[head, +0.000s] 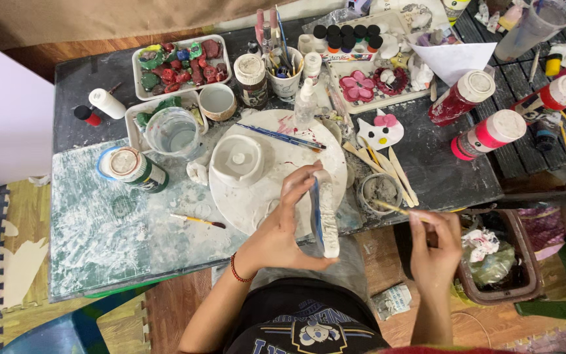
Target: The person paints a white ceramic figurine with a blue base coat using a paintbrush. They then apply a gray substance to the figurine's surface, smoothing it with their fingers. Finally, they use a small brush to apply a yellow substance to the figurine's details.
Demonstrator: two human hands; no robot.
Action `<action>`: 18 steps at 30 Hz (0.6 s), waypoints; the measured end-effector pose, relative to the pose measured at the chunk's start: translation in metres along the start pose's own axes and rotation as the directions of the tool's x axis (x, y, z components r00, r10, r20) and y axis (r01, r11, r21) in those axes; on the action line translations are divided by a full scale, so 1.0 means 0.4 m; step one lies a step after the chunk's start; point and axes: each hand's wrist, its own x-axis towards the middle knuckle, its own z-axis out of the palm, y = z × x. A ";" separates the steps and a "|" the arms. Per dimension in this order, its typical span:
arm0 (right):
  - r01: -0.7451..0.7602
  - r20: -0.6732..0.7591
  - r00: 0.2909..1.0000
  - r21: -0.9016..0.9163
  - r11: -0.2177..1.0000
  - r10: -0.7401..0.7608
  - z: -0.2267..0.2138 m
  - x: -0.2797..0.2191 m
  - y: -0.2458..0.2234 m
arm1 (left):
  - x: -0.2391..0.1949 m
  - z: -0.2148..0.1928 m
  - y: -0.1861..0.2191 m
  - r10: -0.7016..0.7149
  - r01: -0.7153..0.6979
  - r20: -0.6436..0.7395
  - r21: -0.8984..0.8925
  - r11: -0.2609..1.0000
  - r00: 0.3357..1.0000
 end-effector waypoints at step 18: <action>0.179 0.226 0.964 -0.174 0.968 -0.138 0.006 0.051 -0.111 | -0.017 0.019 -0.019 -0.009 0.008 -0.055 -0.022 1.000 0.998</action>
